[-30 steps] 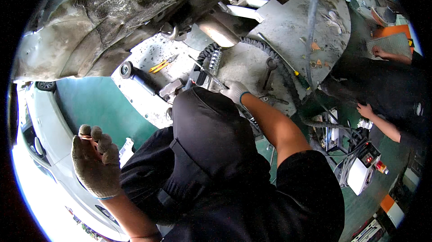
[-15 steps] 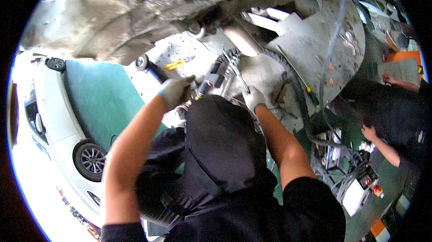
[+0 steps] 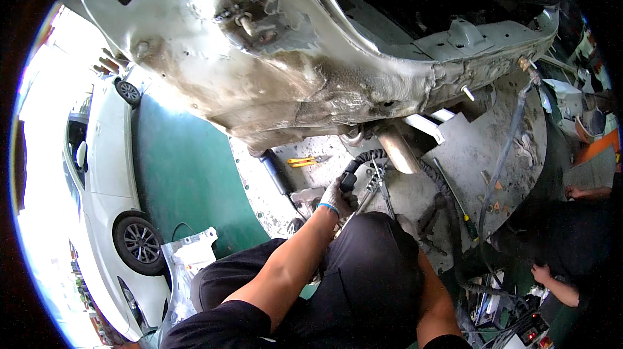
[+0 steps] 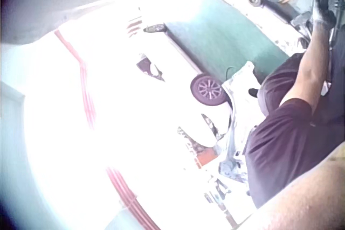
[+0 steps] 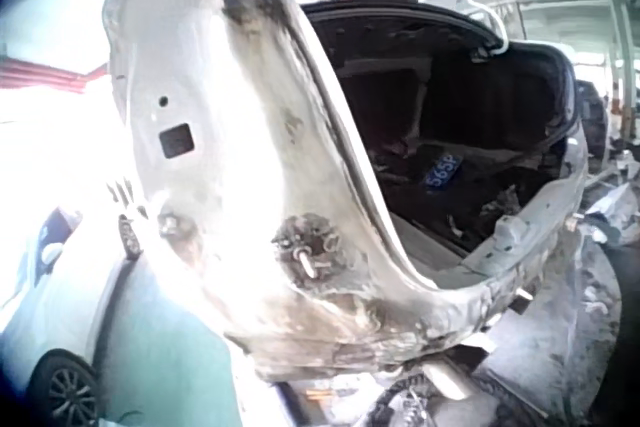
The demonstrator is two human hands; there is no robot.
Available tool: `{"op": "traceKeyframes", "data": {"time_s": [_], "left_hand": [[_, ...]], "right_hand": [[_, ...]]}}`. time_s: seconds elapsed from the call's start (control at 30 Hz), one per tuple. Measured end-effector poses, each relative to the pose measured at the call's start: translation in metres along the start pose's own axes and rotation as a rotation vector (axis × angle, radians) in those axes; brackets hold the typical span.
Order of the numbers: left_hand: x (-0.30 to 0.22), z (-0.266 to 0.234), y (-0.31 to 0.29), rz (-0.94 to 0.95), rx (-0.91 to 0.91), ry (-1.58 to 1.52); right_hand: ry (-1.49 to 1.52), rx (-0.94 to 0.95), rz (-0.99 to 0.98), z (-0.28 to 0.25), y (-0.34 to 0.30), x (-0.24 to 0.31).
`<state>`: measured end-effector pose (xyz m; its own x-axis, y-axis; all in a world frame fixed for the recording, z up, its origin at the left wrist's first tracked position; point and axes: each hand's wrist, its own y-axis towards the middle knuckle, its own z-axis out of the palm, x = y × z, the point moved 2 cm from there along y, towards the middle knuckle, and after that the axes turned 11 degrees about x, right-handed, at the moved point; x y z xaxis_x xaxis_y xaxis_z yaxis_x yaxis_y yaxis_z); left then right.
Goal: The person uses a metal puller tool and a pneumatic heat gun to repair a dent on the underside of a car's hood. They repeatedly heat the metal and pull it back into shape.
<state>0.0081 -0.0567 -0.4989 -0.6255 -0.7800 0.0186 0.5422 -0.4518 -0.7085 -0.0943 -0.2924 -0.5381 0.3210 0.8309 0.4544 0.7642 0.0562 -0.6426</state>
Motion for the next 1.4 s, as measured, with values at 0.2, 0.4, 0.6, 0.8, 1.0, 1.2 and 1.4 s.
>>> {"op": "traceKeyframes", "data": {"time_s": [0.2, 0.4, 0.6, 0.8, 1.0, 1.2, 1.4], "left_hand": [[-0.032, 0.073, -0.061, 0.180, 0.042, 0.322], [-0.029, 0.139, -0.135, -0.011, -0.073, 0.758], [-0.002, 0.175, -0.186, -0.037, -0.098, 1.063], [0.029, 0.182, -0.228, 0.043, -0.179, 1.451], [0.081, 0.202, -0.243, 0.408, 0.332, 2.047], [0.091, 0.212, -0.312, -0.021, 0.337, 1.023], [0.042, 0.219, -0.394, 0.301, 0.456, 0.708]], "right_hand": [[-0.035, 0.039, -0.091, 0.001, 0.008, 0.006], [-0.037, -0.095, -0.479, -0.034, 0.033, 0.008], [1.365, 0.512, -0.544, -0.149, -0.050, 0.177], [1.427, 0.753, -0.608, -0.158, -0.076, 0.211], [1.392, 0.481, -0.605, -0.131, -0.063, 0.185], [1.769, 0.839, -0.662, -0.128, -0.104, 0.167], [1.873, 0.623, -0.663, -0.146, -0.169, 0.170]]}}
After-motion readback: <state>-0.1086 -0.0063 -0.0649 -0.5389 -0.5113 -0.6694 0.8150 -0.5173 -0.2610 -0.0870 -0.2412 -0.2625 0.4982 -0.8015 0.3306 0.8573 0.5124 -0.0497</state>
